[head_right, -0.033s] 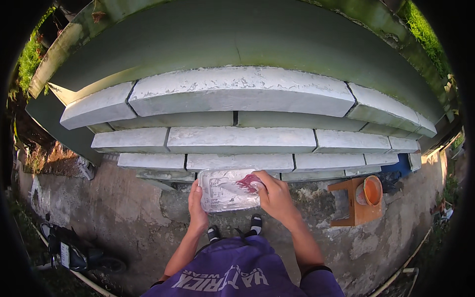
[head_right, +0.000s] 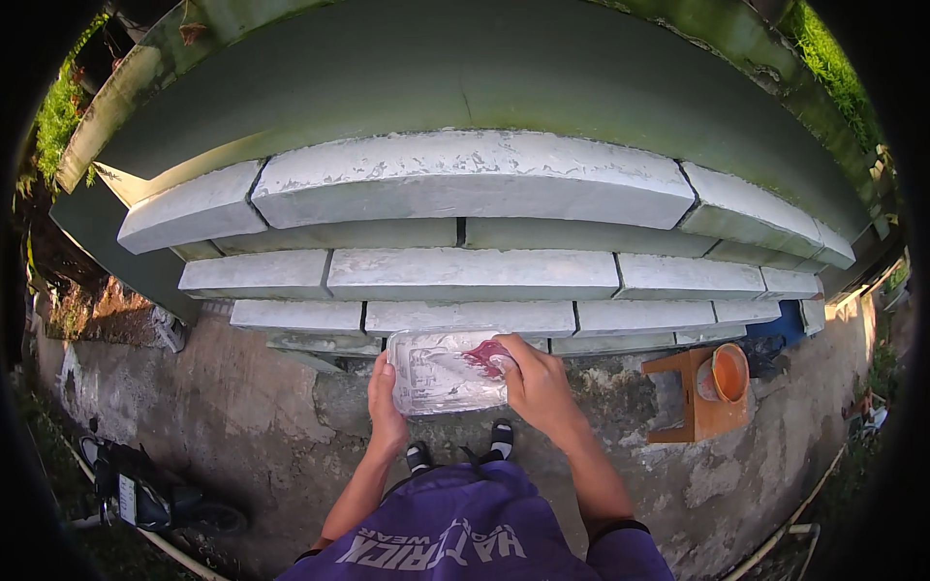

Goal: Patching or applying putty/compound to a textured wall using a scraper.

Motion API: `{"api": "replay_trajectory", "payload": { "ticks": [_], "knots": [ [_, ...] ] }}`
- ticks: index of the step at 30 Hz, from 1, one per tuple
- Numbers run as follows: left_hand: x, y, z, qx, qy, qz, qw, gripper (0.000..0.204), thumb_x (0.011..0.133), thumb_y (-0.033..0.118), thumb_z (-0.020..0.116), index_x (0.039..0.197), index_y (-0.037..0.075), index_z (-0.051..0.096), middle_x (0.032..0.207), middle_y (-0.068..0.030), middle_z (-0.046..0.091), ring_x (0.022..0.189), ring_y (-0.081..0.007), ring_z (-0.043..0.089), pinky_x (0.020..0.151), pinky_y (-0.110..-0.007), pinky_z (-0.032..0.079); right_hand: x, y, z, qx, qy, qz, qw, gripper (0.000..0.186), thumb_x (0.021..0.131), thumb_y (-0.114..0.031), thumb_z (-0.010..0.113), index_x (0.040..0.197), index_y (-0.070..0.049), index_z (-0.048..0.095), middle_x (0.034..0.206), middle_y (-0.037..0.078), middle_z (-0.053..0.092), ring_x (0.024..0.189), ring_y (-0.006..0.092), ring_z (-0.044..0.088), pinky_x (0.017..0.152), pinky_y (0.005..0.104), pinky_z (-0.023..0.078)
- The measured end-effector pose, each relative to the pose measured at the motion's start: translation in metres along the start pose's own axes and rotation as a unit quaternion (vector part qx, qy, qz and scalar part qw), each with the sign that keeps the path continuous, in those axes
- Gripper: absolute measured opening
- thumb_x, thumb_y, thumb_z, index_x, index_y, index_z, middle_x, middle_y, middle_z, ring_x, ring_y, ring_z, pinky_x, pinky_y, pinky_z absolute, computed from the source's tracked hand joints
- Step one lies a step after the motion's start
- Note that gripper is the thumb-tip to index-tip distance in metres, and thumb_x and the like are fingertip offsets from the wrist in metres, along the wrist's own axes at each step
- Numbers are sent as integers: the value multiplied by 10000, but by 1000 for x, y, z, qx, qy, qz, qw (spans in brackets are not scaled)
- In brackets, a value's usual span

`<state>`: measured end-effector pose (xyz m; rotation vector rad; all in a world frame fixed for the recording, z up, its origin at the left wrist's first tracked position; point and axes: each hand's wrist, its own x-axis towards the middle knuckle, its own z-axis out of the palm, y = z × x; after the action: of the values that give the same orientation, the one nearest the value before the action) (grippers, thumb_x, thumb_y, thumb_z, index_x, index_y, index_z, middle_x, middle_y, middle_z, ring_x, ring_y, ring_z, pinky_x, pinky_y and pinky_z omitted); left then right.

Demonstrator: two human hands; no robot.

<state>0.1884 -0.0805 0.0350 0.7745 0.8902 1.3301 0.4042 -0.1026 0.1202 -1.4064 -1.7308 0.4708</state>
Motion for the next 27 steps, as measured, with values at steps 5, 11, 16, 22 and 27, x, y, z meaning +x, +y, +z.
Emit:
{"api": "replay_trajectory", "payload": {
  "ticks": [5, 11, 16, 22, 27],
  "knots": [
    [4, -2, -1, 9, 13, 11, 1000, 416, 1037, 252, 444, 1361, -7, 466, 1263, -79, 565, 1158, -133, 506, 1023, -286, 371, 0, -2, 10, -12, 19, 40, 999, 261, 856, 74, 524, 1103, 7, 578, 888, 200, 673, 790, 354, 684, 697, 350, 521],
    [3, -3, 3, 3, -6, 0, 1000, 404, 1038, 236, 443, 1361, -7, 464, 1268, -80, 562, 1157, -129, 506, 1013, -279, 379, 2, 24, 26, 156, 83, 138, 975, 220, 934, 61, 529, 1151, 46, 554, 951, 67, 680, 855, 85, 618, 765, 253, 512],
    [-1, -10, -9, 20, 7, -16, 1000, 416, 1036, 243, 452, 1366, -10, 457, 1269, -84, 560, 1153, -129, 512, 1008, -278, 385, 18, 15, 10, 344, 179, 96, 917, 269, 955, 75, 504, 1222, 44, 496, 1103, 105, 666, 933, 99, 623, 792, 229, 511],
    [-4, -11, -16, 3, -17, -18, 1000, 425, 1040, 274, 447, 1366, 1, 461, 1249, -82, 563, 1136, -134, 520, 994, -282, 401, 99, -40, -70, 265, 351, -118, 890, 263, 978, 59, 460, 1230, 37, 392, 1094, 168, 657, 952, 127, 643, 798, 263, 551],
    [-1, -15, -19, 3, -6, -24, 1000, 419, 1042, 291, 444, 1355, 13, 470, 1223, -72, 574, 1120, -135, 527, 983, -288, 408, 174, -44, -94, -39, 393, -134, 909, 304, 926, 36, 535, 1221, 1, 466, 873, 175, 692, 744, 252, 708, 648, 339, 527]
  ]
}}
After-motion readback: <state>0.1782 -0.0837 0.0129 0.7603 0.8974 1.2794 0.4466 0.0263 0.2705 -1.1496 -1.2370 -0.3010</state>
